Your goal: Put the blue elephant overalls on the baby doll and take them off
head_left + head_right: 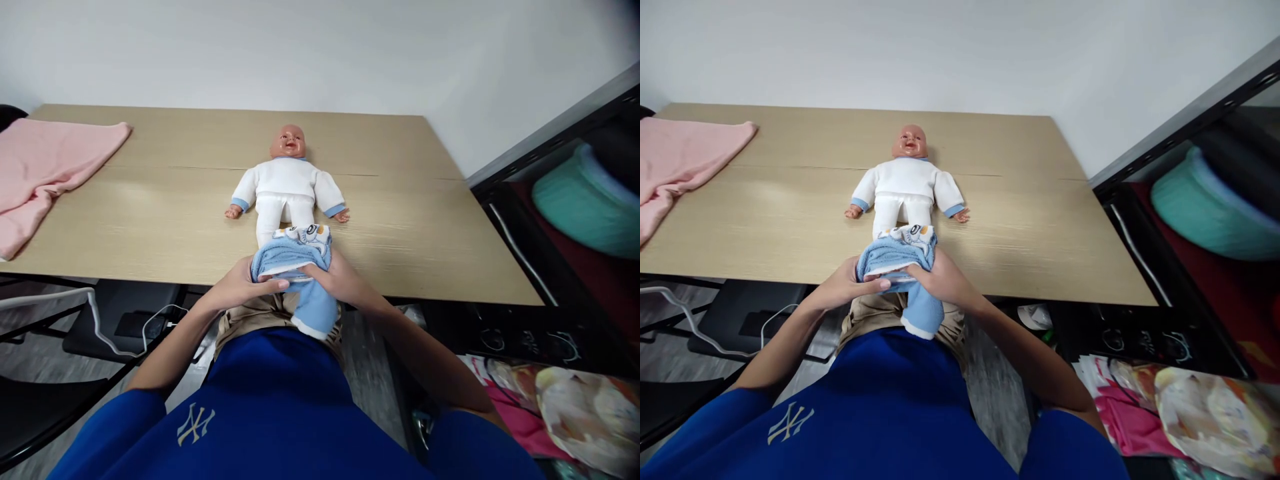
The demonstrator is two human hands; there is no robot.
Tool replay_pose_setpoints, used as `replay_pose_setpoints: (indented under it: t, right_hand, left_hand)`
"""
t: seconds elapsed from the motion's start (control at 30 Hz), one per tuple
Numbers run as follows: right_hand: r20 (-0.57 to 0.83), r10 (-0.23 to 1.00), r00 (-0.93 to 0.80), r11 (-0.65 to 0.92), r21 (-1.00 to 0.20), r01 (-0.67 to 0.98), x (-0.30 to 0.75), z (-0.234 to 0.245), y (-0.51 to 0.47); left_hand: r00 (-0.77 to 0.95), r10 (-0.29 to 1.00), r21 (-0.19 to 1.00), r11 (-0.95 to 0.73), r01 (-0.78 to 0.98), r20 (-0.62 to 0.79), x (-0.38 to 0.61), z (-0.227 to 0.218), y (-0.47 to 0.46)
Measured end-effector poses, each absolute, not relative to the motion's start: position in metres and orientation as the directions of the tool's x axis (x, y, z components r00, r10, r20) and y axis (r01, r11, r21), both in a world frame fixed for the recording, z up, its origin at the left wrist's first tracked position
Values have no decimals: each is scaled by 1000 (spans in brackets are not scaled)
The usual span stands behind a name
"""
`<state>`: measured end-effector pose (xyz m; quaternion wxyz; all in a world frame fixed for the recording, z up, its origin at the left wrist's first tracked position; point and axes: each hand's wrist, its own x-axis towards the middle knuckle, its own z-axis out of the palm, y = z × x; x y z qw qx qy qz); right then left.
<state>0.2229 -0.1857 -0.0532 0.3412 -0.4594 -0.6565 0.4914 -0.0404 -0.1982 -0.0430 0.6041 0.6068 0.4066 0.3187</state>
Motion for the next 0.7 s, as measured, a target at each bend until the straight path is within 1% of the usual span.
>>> replay_pose_setpoints:
  t: [0.1,0.2,0.27,0.37,0.47,0.6,0.7]
  right_hand:
    - [-27,964,-263,96,-890,445,215,-47,-188]
    - [-87,963,-254,87,-793,603,209,-43,-186]
    - [-123,959,-255,83,-737,671,206,-41,-183]
    - [-156,959,-237,84,-643,761,202,-39,-177]
    - [-168,958,-232,100,-563,821,197,-37,-171]
    - [-178,953,-245,133,-478,868,193,-37,-161]
    - [-206,954,-219,123,-395,910,191,-38,-150]
  left_hand:
    - [304,950,985,20,172,-72,-34,-54,-204]
    - [153,985,951,29,307,-79,-31,-68,-207]
    - [109,989,920,46,390,-96,-31,-75,-208]
    - [92,990,887,55,458,-109,-30,-82,-205]
    - [90,990,886,56,461,-109,-29,-88,-196]
    - [90,992,921,47,387,-89,-26,-98,-182]
    - [87,994,943,26,331,-58,-23,-104,-170]
